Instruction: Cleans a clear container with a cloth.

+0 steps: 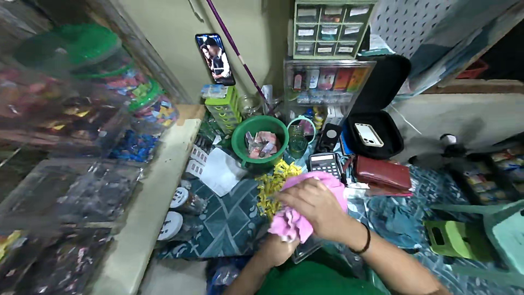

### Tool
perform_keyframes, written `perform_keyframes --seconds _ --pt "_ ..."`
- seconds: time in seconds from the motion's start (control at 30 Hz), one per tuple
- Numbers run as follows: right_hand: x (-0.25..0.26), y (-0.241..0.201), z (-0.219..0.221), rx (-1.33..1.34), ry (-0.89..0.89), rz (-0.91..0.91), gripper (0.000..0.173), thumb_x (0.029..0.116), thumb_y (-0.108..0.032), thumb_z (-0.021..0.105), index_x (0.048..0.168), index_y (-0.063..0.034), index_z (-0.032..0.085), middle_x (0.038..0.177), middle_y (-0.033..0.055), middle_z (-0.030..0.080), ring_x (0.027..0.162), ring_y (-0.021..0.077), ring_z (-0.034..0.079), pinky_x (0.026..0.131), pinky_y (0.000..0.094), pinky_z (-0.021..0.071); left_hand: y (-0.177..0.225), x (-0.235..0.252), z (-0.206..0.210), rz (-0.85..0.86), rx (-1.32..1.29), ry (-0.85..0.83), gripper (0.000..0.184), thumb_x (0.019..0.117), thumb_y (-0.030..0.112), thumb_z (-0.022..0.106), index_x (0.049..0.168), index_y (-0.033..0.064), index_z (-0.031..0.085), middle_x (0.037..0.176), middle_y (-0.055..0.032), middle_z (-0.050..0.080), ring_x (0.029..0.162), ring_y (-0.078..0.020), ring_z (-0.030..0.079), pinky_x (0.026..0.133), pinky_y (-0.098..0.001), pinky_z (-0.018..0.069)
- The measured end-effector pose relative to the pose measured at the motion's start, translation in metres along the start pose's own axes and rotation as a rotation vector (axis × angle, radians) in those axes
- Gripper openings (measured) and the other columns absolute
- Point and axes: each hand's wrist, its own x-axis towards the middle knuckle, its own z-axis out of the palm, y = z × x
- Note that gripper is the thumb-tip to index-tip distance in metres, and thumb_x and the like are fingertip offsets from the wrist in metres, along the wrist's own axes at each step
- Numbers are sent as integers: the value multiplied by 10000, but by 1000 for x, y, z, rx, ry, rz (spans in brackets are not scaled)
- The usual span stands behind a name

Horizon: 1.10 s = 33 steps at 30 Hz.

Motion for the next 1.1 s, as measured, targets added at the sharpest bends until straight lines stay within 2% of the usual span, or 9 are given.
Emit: perform_keyframes --seconds 0.03,0.13,0.33,0.57,0.67,0.73,0.8,0.93,1.1 --pt "-4 10 -2 -32 8 41 354 951 -187 524 1260 -140 689 1123 53 751 1027 240 699 954 464 502 -6 5 1 62 -190 -19 244 909 18 643 1153 26 648 1055 37 725 999 -28 684 918 -270 577" --pt "-24 34 -8 74 -5 255 348 945 -147 557 1260 -85 692 1208 115 727 1109 277 699 958 477 550 -8 15 3 119 -580 -135 494 973 -2 517 1457 -33 423 1416 -107 588 1235 -285 635 1024 -515 550" --pt "-57 5 6 571 152 588 599 973 -62 564 1490 160 360 1389 198 615 1213 71 633 1062 245 501 -4 27 -2 143 -719 -47 538 966 119 613 1481 58 468 1502 -90 522 1211 -260 644 966 -452 581" --pt "-83 -15 -24 885 126 859 544 821 -55 754 1324 17 561 1156 -78 704 1026 -68 647 921 159 555 -8 37 -10 142 -814 -168 564 970 135 615 1500 62 436 1532 -135 479 1293 -346 586 1008 -516 551" --pt "-78 -18 -26 876 287 854 456 777 -5 743 1217 -40 627 1057 -140 725 953 -78 666 868 161 577 -10 50 -11 189 -905 -259 676 946 559 578 1500 181 497 1537 -66 495 1367 -297 529 1059 -497 508" --pt "-67 -23 -22 862 435 918 369 811 24 678 1167 -40 606 989 -137 720 891 -58 677 819 177 589 -11 55 -6 125 -947 -101 792 896 736 456 1402 141 592 1395 -62 630 1279 -253 611 1044 -437 520" --pt "-48 -22 -16 856 601 1019 269 861 49 598 1108 -56 584 902 -127 715 802 -36 683 743 184 595 -30 54 7 101 -797 -15 525 1006 504 487 1295 89 629 1263 -29 695 1172 -159 655 991 -346 541" --pt "-32 0 -8 684 739 993 294 840 65 588 1132 45 563 913 -71 683 810 -39 662 750 174 583 -58 32 41 143 -349 -156 142 893 -6 672 1032 -12 698 966 5 742 899 -41 703 833 -268 598" --pt "-52 27 -15 381 729 717 451 800 7 709 1203 150 565 1079 14 715 983 -38 667 898 174 566 -61 24 0 145 -144 34 68 817 19 784 882 25 770 820 9 757 749 -30 709 724 -226 609"
